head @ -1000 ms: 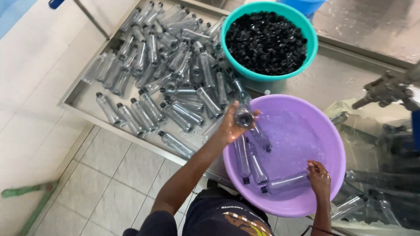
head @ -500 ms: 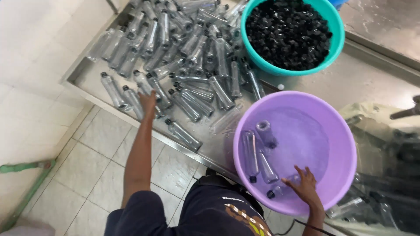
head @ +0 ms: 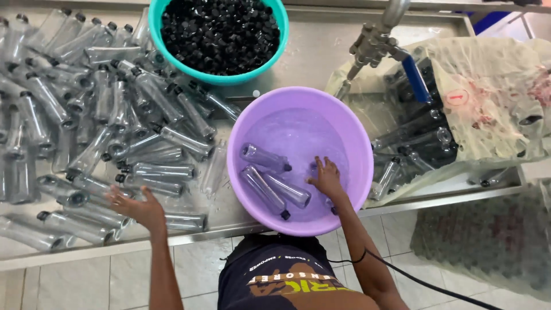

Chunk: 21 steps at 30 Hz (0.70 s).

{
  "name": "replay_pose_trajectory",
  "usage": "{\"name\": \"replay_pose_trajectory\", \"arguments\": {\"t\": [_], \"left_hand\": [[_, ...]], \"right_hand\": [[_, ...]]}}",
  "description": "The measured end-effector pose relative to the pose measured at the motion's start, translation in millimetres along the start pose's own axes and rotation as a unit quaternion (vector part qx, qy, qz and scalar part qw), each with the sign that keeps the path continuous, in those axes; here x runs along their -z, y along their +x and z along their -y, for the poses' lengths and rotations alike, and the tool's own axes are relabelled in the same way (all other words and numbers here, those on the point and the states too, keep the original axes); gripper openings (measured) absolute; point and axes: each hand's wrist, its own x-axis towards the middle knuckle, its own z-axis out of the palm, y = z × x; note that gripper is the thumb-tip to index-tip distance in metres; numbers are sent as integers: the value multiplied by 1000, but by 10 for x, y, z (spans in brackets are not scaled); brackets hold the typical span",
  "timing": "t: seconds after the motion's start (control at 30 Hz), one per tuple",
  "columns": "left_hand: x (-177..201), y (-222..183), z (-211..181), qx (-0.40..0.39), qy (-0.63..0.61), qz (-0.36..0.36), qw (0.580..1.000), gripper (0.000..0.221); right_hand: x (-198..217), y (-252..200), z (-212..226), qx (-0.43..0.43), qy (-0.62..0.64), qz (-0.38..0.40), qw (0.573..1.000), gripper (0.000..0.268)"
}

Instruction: Manually rinsing empty plastic bottles in a basin of water at a production workstation.

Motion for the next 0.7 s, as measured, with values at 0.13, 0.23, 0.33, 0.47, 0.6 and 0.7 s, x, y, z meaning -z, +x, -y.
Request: {"name": "replay_pose_trajectory", "arguments": {"t": [0.13, 0.23, 0.33, 0.47, 0.6, 0.7], "left_hand": [[-393, -598, -752, -43, -150, 65, 986, 78], [-305, -990, -1420, -80, -202, 139, 966, 72], [-358, -1271, -1723, -148, -220, 197, 944, 64], [-616, -1364, -1685, -182, -209, 246, 929, 57], [-909, -1341, -1554, -187, -196, 230, 935, 51], [-901, -1400, -1516, -188, -164, 207, 946, 47]], "right_hand": [[-337, 303, -25, -59, 20, 129, 990, 119], [151, 235, 88, -46, 92, 214, 971, 121], [860, -7, 137, -24, 97, 282, 954, 135], [504, -286, -127, 7, 33, 331, 943, 134], [1118, -408, -50, 12, 81, 218, 972, 85], [1127, -541, 149, -19, 61, 242, 968, 108]]}}
